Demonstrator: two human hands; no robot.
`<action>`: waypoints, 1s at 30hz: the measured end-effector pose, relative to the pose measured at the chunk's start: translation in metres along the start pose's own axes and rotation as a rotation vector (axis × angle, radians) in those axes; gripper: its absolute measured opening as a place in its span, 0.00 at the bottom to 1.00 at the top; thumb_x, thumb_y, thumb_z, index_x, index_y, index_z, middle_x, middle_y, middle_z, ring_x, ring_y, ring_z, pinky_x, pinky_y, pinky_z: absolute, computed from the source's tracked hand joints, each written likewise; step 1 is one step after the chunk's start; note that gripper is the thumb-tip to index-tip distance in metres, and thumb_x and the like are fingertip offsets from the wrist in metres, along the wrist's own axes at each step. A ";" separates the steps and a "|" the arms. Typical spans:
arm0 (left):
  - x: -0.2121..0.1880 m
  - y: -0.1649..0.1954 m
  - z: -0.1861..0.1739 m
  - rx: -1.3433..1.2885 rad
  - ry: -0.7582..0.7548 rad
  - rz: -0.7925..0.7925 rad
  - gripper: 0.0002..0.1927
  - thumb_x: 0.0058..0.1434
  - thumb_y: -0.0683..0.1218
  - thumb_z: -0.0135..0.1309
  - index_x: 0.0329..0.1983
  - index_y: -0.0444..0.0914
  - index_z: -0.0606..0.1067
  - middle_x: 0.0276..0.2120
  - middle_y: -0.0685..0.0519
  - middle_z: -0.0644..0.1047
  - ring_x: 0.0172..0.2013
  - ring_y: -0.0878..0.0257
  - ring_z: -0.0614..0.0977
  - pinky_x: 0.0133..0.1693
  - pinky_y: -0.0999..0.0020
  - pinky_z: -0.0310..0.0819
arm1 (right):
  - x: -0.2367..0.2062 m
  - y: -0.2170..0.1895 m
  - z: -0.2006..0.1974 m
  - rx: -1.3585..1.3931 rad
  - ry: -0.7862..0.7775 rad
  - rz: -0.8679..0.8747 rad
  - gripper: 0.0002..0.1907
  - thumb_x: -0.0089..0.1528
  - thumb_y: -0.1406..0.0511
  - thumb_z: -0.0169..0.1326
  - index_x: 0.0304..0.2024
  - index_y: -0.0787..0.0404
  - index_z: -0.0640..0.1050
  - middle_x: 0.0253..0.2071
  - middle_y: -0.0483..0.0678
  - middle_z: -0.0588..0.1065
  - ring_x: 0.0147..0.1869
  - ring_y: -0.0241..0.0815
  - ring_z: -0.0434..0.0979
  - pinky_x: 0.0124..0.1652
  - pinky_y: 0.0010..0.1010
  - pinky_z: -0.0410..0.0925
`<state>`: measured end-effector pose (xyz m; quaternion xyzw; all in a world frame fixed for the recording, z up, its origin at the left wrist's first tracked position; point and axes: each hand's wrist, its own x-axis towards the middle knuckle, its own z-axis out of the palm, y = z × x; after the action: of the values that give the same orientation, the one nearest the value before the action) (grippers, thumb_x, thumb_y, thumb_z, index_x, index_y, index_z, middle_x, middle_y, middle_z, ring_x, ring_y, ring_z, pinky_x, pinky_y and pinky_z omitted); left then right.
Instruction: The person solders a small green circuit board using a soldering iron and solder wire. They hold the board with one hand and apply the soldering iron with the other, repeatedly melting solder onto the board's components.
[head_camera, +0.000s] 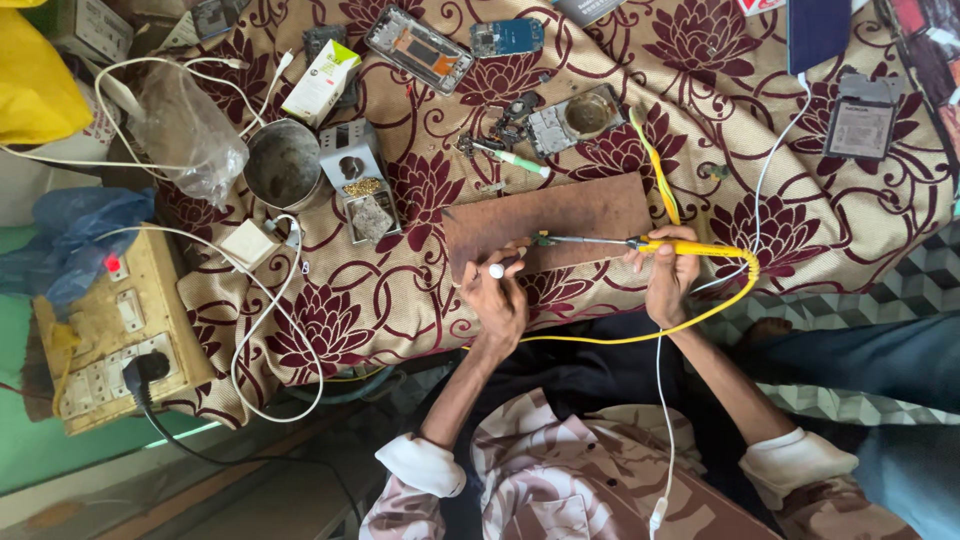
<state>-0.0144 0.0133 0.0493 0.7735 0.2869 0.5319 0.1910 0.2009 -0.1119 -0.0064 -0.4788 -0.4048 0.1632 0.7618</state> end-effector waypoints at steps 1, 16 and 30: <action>0.000 0.000 0.000 -0.001 -0.002 0.010 0.17 0.55 0.23 0.48 0.42 0.35 0.70 0.42 0.53 0.83 0.32 0.66 0.81 0.37 0.67 0.61 | -0.001 0.001 0.000 0.021 0.005 0.002 0.16 0.77 0.57 0.43 0.52 0.66 0.64 0.35 0.55 0.72 0.35 0.40 0.72 0.39 0.29 0.68; 0.000 -0.002 0.002 -0.043 0.012 0.030 0.19 0.51 0.23 0.45 0.40 0.35 0.71 0.44 0.52 0.84 0.29 0.68 0.79 0.34 0.69 0.59 | -0.001 0.003 -0.004 0.012 0.003 -0.002 0.14 0.77 0.58 0.43 0.50 0.64 0.66 0.33 0.52 0.71 0.34 0.40 0.72 0.37 0.30 0.67; 0.003 0.002 -0.001 -0.033 -0.001 0.010 0.20 0.48 0.23 0.46 0.40 0.34 0.72 0.44 0.51 0.84 0.30 0.65 0.78 0.35 0.69 0.61 | 0.000 0.000 0.001 0.034 0.007 0.034 0.14 0.77 0.59 0.42 0.51 0.65 0.64 0.35 0.56 0.73 0.34 0.43 0.74 0.39 0.32 0.70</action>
<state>-0.0138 0.0138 0.0530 0.7719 0.2740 0.5373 0.2010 0.2001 -0.1118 -0.0063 -0.4731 -0.3912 0.1812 0.7683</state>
